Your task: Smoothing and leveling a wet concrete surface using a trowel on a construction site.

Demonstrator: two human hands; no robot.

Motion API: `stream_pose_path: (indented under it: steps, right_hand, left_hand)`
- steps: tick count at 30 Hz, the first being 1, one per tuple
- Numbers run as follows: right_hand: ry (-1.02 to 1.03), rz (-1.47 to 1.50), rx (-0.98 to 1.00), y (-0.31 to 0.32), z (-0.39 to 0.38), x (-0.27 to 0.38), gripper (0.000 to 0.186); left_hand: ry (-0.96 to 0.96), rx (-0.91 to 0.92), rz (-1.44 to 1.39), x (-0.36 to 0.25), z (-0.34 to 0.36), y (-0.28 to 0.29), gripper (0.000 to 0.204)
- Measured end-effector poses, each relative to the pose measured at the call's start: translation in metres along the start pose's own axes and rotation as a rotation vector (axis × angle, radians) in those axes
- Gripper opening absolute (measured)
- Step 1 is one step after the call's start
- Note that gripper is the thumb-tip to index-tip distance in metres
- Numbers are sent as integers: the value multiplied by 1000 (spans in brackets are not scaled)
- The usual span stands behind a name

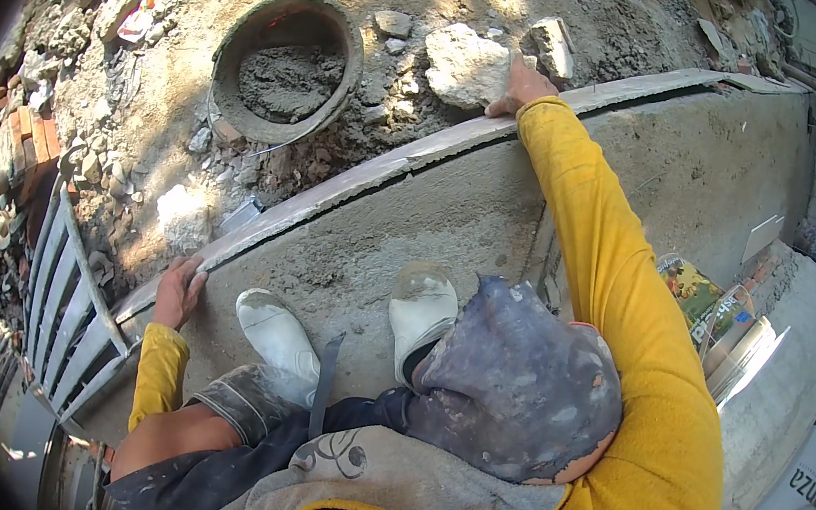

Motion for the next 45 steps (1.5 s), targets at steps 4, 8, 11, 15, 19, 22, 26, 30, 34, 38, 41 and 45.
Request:
stream_pose_path:
  steps: [4, 8, 11, 15, 19, 22, 26, 30, 34, 38, 41, 45]
  right_hand:
    - [2, -24, -30, 5, 0, 4, 111]
    - [99, -164, -296, 32, 0, -14, 75]
    - [69, -295, -588, 52, 9, -42, 69]
    - [-65, 41, -780, 69, -10, -57, 56]
    - [-231, 418, -533, 22, -51, -75, 45]
    - [-298, 624, -323, -28, -64, -95, 52]
    - [-384, 656, -248, -3, -80, -72, 59]
    - [-357, 416, -157, 2, -63, -81, 59]
    - [-432, 305, -232, 5, -50, -75, 47]
    - [-467, 674, -225, -3, -41, -74, 44]
    - [-529, 658, -474, -3, -32, -66, 36]
    - [-480, 739, -514, -9, -14, -70, 33]
  left_hand:
    - [11, -27, 4, -4, -3, -3, 32]
    - [6, -51, 9, 1, -2, -6, 31]
    - [10, -6, -2, 0, 3, -6, 30]
    - [-28, -25, -11, 6, -1, -7, 29]
    - [-99, -71, 33, 1, -1, -5, 29]
    - [-74, -40, 24, -4, 4, -4, 29]
    - [-121, -11, 130, -4, 1, -1, 28]
    - [-141, 5, 179, -9, 2, 1, 26]
    - [-154, -81, 184, -5, 2, -3, 24]
    - [-183, -122, 201, -5, 4, -3, 22]
    - [-207, -156, 180, -3, -1, 0, 21]
    - [-172, -154, 226, 2, 3, -3, 21]
Point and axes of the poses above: each hand's wrist, its own z-axis towards the middle knuckle, its own y-axis out of the back of the hand, x = y × z, the point moved 2 cm from there along z, towards the middle knuckle, and after that the axes turned 7 degrees about -z, right-handed, at the moved point
